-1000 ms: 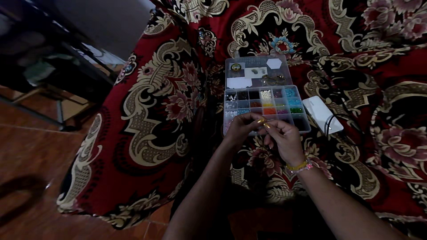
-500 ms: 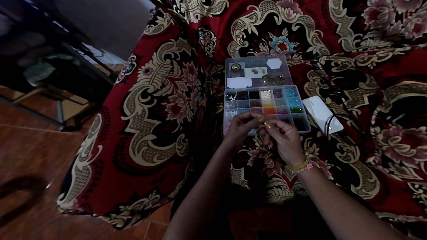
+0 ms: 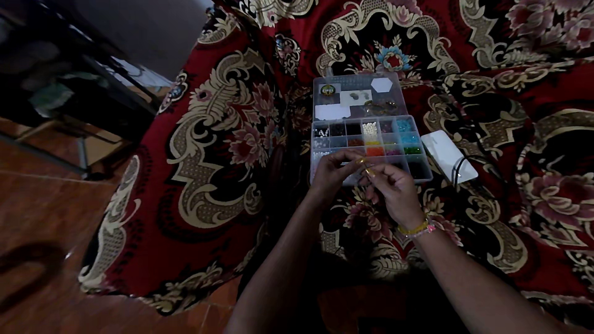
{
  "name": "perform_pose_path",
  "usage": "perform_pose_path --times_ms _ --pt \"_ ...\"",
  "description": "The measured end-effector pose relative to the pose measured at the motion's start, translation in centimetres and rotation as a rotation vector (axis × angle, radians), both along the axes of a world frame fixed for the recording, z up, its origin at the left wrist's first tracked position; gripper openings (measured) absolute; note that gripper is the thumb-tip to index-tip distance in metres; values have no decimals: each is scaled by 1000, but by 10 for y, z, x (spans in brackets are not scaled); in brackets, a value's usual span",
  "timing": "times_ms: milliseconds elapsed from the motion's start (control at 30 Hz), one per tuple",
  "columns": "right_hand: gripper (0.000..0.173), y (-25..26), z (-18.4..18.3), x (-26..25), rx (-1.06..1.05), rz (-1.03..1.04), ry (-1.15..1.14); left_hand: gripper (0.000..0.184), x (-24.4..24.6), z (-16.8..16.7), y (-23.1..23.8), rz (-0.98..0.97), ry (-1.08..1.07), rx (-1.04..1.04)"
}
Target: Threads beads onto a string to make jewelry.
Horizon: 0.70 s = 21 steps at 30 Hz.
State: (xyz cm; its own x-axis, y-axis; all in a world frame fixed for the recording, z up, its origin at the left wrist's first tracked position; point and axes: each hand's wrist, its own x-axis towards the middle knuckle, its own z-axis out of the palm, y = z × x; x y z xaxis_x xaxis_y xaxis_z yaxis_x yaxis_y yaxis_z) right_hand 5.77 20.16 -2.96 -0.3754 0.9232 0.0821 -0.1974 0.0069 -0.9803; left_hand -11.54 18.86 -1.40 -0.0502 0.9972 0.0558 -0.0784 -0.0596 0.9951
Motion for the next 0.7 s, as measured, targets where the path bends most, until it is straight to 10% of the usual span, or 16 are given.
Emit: perform_pose_path --times_ms 300,700 --pt "17 -1 -1 3 51 78 -3 8 -35 11 -5 26 1097 136" --pt "15 3 -7 2 175 52 -32 7 -25 14 -4 -132 1286 -5"
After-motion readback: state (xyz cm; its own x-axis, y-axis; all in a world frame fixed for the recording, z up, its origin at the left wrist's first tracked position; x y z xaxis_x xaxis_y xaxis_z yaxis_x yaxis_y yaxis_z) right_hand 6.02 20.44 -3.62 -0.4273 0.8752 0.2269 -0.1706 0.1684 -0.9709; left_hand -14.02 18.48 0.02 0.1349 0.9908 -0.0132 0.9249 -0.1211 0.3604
